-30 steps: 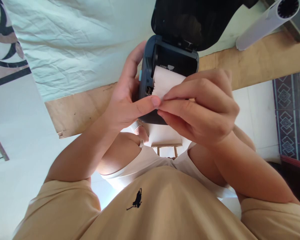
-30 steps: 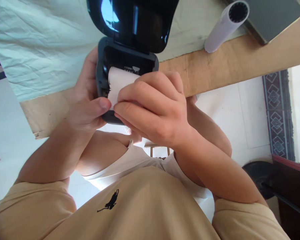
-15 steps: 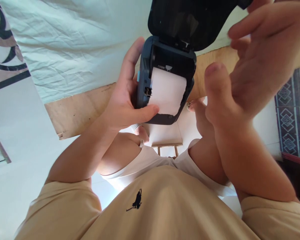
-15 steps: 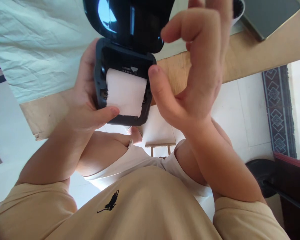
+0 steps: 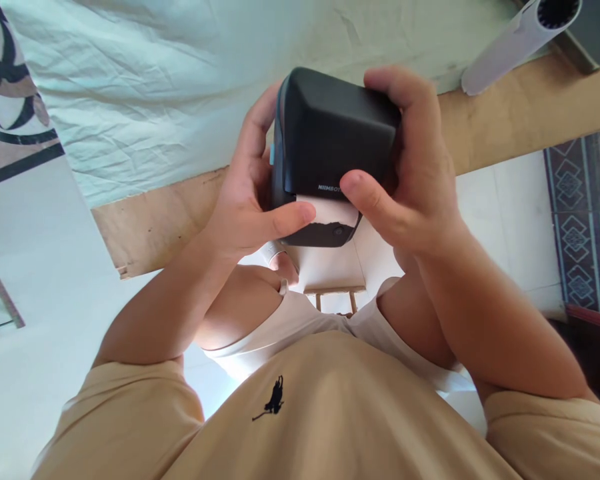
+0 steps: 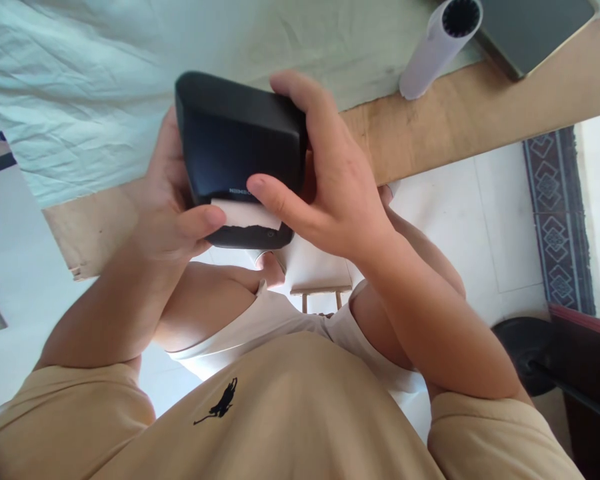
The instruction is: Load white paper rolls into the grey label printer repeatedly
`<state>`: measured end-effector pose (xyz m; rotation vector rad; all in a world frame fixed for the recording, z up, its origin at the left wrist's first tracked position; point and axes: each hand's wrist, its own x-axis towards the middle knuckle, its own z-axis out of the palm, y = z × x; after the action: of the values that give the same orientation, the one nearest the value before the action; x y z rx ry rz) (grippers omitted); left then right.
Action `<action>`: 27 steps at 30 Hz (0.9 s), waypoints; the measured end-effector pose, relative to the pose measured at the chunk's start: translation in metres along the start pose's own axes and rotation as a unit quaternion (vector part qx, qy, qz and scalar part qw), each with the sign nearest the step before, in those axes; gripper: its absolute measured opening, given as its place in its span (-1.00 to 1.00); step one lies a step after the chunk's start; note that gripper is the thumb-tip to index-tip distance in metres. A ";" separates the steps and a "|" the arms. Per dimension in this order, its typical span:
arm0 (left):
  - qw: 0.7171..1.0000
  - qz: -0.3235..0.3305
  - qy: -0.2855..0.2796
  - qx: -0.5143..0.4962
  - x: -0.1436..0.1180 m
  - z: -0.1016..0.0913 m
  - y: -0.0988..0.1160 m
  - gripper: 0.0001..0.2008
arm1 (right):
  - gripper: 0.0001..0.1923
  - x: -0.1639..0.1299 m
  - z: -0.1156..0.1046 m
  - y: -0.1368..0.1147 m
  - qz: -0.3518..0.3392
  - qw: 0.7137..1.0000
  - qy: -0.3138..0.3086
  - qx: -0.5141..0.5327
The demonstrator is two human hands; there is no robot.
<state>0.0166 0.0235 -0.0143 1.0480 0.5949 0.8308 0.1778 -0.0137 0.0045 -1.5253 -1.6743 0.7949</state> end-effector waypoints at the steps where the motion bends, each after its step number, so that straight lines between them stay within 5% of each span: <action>1: 1.000 -0.006 0.006 -0.004 0.000 0.000 0.000 -0.40 | -0.43 0.000 0.001 0.001 -0.013 1.000 0.003 -0.002; 16: 0.997 -0.046 0.017 -0.063 0.000 -0.003 -0.002 -0.66 | -0.36 0.000 0.005 0.005 -0.005 0.998 -0.009 0.067; 27: 0.983 -0.123 0.038 -0.129 0.003 0.005 0.006 -0.51 | -0.33 0.000 0.006 0.008 -0.012 0.999 -0.008 0.042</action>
<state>0.0205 0.0251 -0.0072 0.6939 0.6477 0.7110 0.1774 -0.0131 -0.0056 -1.4417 -1.6475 0.8553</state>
